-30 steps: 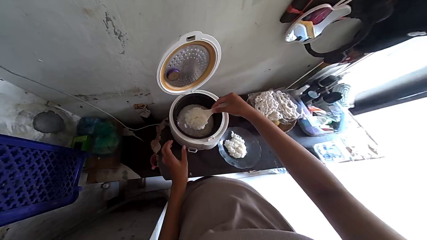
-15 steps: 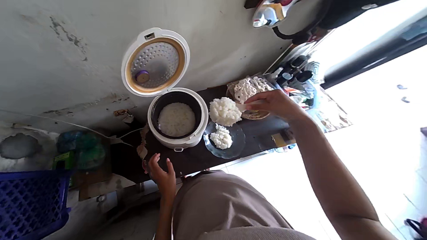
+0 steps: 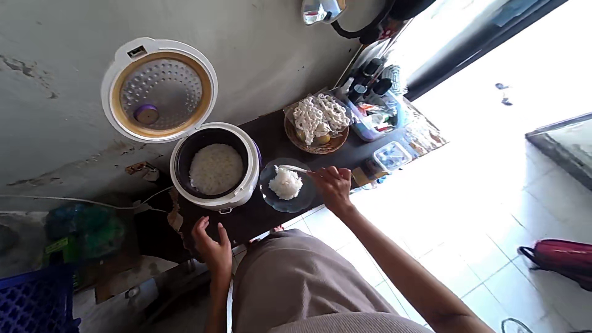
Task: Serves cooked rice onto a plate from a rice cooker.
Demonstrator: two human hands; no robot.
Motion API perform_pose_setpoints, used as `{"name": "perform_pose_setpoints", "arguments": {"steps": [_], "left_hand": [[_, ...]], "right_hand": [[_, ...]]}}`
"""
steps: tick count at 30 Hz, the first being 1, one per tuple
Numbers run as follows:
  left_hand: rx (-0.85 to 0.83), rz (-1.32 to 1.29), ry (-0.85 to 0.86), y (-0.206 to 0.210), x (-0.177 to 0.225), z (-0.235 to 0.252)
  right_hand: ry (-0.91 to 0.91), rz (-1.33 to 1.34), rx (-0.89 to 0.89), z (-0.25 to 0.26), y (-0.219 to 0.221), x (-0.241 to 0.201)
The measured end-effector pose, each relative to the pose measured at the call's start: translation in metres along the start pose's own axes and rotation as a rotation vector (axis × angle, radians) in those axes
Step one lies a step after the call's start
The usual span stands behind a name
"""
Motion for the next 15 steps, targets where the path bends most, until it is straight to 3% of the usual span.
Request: {"name": "perform_pose_setpoints", "arguments": {"steps": [7,11,15], "left_hand": [[0.000,0.004,-0.008,0.000,0.000,-0.007],[0.006,0.009,0.011,0.000,-0.002,-0.012],[-0.004,0.009,0.019,0.000,-0.001,-0.012]], "right_hand": [[0.168,-0.003,-0.006,-0.008,-0.028,0.003],[0.159,0.044,-0.041,-0.030,-0.014,-0.015],[0.118,0.000,0.053,-0.030,-0.020,-0.021]]}}
Point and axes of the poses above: each hand's wrist, its own z-axis towards the middle knuckle, its own y-axis out of the palm, x = y × z, the point moved 6 cm from there along z, towards the middle knuckle, and after that the axes turned 14 degrees about x, right-handed, at the moved point
